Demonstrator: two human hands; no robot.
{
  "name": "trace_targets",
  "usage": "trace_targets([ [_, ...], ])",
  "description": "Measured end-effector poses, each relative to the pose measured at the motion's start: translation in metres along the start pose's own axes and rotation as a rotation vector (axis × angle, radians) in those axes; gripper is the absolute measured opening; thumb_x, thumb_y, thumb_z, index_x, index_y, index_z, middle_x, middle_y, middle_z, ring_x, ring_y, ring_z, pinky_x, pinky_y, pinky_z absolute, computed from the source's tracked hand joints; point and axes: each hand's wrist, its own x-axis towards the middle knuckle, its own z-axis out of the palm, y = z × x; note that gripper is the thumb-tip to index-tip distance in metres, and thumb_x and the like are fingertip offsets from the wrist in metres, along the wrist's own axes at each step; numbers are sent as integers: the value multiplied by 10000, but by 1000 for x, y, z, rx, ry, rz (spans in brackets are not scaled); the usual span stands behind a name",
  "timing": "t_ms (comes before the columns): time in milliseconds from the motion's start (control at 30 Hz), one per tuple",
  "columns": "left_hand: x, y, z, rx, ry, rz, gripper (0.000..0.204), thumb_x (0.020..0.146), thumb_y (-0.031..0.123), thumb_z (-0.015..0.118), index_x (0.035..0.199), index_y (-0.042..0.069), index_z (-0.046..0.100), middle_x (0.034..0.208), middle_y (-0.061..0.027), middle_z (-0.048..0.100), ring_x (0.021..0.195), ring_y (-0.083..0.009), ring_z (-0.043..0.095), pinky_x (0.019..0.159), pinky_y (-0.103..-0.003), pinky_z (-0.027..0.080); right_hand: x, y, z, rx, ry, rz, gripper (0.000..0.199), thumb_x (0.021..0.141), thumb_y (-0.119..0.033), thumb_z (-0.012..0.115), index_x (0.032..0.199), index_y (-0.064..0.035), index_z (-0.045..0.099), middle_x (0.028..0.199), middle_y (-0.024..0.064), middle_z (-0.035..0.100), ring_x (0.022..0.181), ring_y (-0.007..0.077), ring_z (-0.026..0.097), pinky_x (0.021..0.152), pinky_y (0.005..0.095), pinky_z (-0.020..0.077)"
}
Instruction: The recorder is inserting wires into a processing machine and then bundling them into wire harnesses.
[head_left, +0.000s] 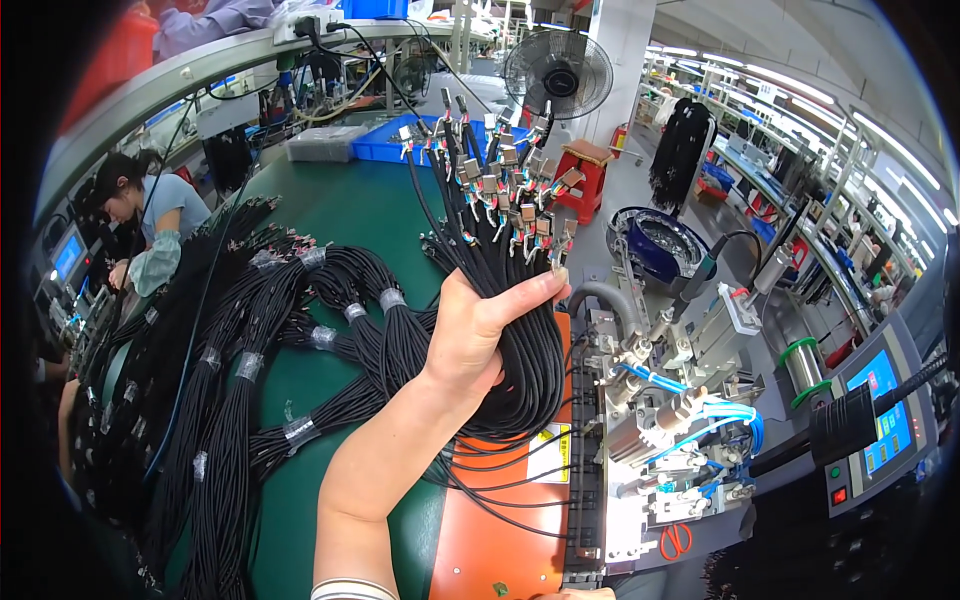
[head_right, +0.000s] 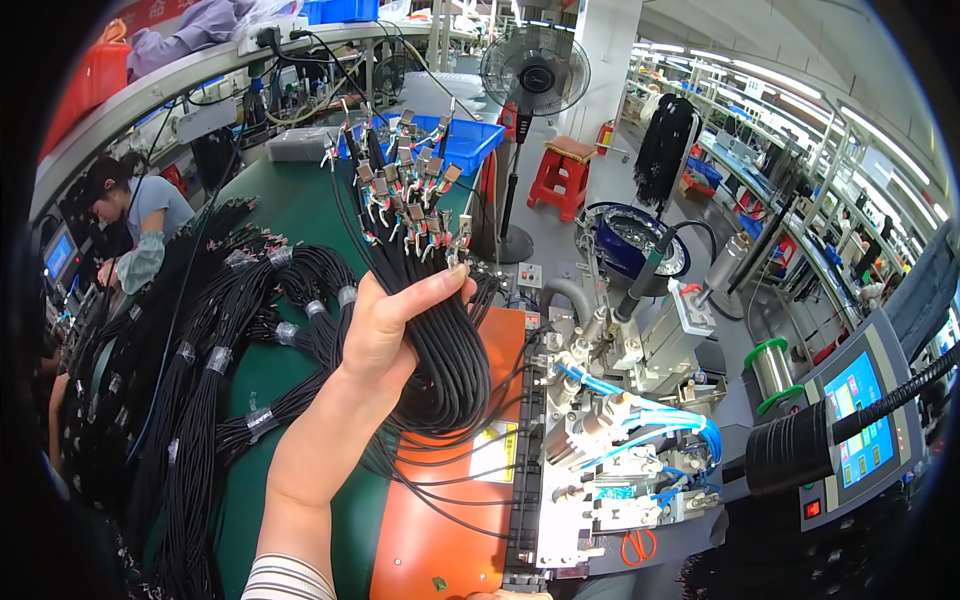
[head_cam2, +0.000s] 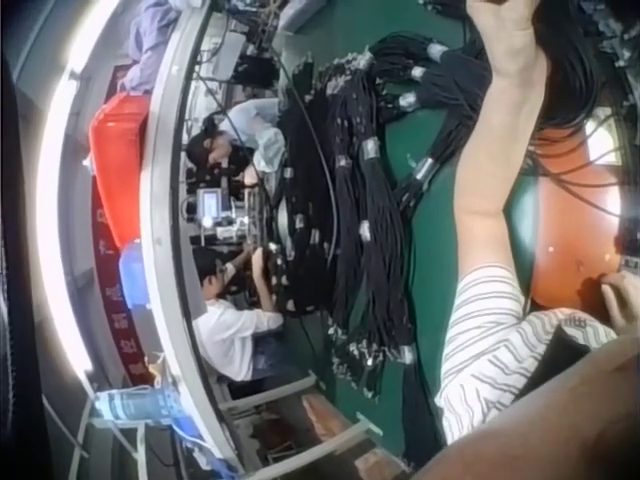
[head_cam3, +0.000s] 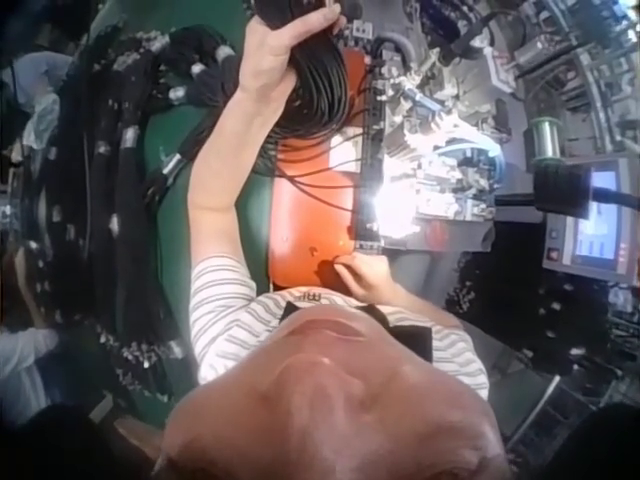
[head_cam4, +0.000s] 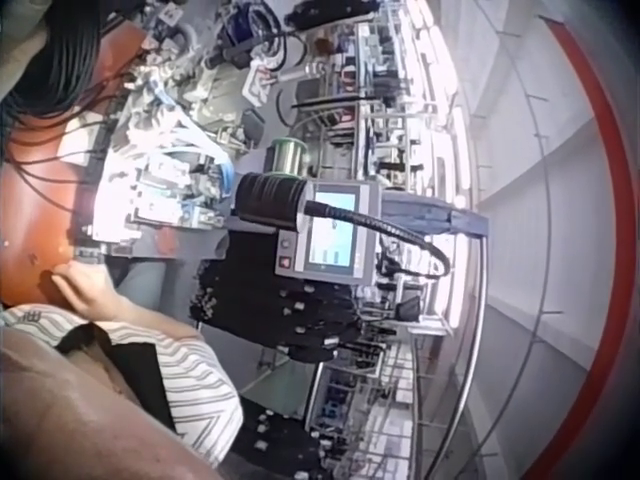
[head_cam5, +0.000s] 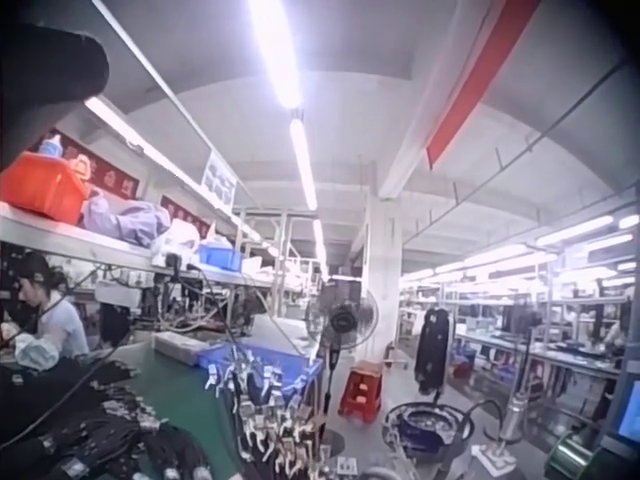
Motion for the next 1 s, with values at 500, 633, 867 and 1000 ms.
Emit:
trace_targets([
  [500,-18,-4,1,28,-91,37,278,791,-38,733,1044,4,625,939,-62,681,831,-165,669,802,-312,539,-2,-1,0,14,10,5,102,828,-36,705,912,-22,649,746,146,651,617,311,650,547,358,512],
  [633,-25,-2,1,55,-126,64,316,783,-64,725,1072,5,617,972,-62,682,880,-162,665,835,-318,533,-6,1,2,40,-2,11,137,824,-41,713,940,-19,645,787,157,658,656,314,658,564,365,516],
  [867,-35,-1,15,40,-172,104,352,772,-77,728,1094,7,613,1031,-56,679,949,-145,648,870,-319,520,21,-2,-37,55,8,-214,227,811,-44,729,1013,-12,631,911,177,665,793,333,665,660,386,530],
  [1000,-43,-3,-1,92,-141,107,359,770,-79,732,1099,12,619,1045,-47,677,956,-135,639,870,-309,512,120,-47,-75,-171,288,-465,270,700,58,721,952,-26,675,784,86,675,668,228,660,590,320,518],
])
